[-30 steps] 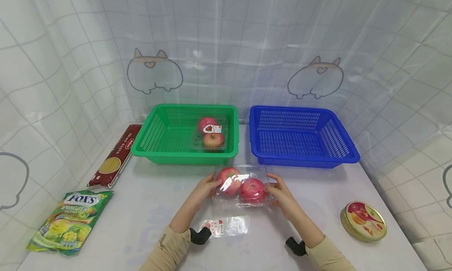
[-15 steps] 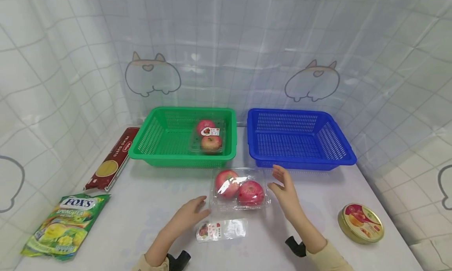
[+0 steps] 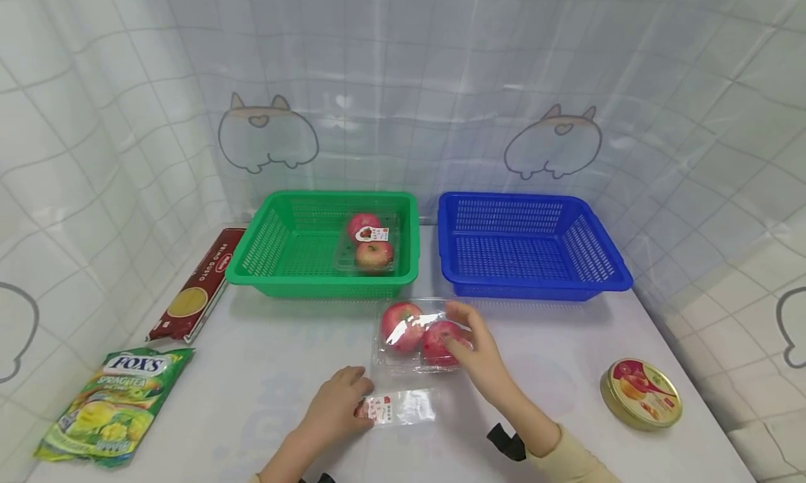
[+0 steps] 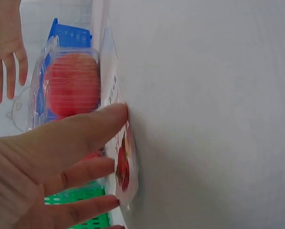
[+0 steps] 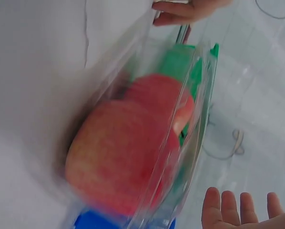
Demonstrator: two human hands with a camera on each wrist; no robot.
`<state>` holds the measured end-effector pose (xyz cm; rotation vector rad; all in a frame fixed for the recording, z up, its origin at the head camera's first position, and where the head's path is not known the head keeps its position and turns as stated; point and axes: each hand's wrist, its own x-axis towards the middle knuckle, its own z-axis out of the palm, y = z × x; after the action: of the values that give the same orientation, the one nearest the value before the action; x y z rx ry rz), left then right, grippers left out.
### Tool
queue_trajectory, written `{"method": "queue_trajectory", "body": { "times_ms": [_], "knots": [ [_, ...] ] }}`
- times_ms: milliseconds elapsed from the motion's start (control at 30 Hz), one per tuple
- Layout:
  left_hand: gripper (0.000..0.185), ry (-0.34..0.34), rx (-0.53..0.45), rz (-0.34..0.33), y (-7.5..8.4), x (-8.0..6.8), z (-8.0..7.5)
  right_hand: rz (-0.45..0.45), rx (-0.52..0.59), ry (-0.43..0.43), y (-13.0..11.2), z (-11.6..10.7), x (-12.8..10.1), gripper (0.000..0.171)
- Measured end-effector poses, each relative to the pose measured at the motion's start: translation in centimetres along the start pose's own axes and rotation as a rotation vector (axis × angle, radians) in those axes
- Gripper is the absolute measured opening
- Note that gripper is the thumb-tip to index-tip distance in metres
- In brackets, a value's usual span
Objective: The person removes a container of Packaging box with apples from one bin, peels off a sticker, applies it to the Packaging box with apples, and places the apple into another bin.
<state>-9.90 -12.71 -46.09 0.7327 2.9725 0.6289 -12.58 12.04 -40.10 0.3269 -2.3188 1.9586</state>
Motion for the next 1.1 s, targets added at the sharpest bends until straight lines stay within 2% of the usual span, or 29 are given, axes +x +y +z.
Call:
{"method": "queue_trajectory", "body": {
  "times_ms": [133, 200, 267, 367, 467, 567, 700, 800, 967, 1100],
  "knots": [
    [0.032, 0.007, -0.012, 0.015, 0.3, 0.1, -0.1, 0.000, -0.038, -0.054, 0.0, 1.0, -0.6, 0.043],
    [0.030, -0.005, -0.025, 0.014, 0.5, 0.2, -0.2, -0.058, -0.094, -0.110, 0.1, 1.6, -1.0, 0.041],
    [0.026, -0.032, -0.096, 0.009, 0.6, 0.3, -0.3, -0.154, -0.196, -0.183, 0.2, 2.1, -1.4, 0.040],
    [0.019, -0.114, -0.319, -0.016, 0.7, 0.5, -0.8, -0.333, -0.402, -0.296, 0.3, 2.8, -2.0, 0.036],
    [0.013, -0.202, -0.577, -0.047, 0.8, 0.7, -1.3, -0.440, -0.595, -0.397, 0.3, 3.4, -2.5, 0.030],
    [0.015, -0.276, -0.800, -0.070, 0.9, 0.8, -1.7, -0.448, -0.695, -0.488, 0.2, 3.9, -2.8, 0.027],
    [0.021, -0.336, -1.020, -0.099, 1.1, 0.9, -2.0, -0.372, -0.662, -0.589, 0.1, 4.2, -2.9, 0.028],
    [0.022, -0.345, -1.060, -0.108, 0.9, 0.8, -2.1, -0.325, -0.605, -0.633, 0.2, 4.2, -2.9, 0.030],
    [0.022, -0.338, -1.014, -0.121, 0.0, 0.6, -2.5, -0.365, -0.617, -0.634, 0.5, 4.0, -3.0, 0.036],
    [0.026, -0.370, -1.013, -0.124, -0.6, 0.6, -2.6, -0.386, -0.643, -0.626, 0.7, 3.9, -3.0, 0.037]
  ]
}}
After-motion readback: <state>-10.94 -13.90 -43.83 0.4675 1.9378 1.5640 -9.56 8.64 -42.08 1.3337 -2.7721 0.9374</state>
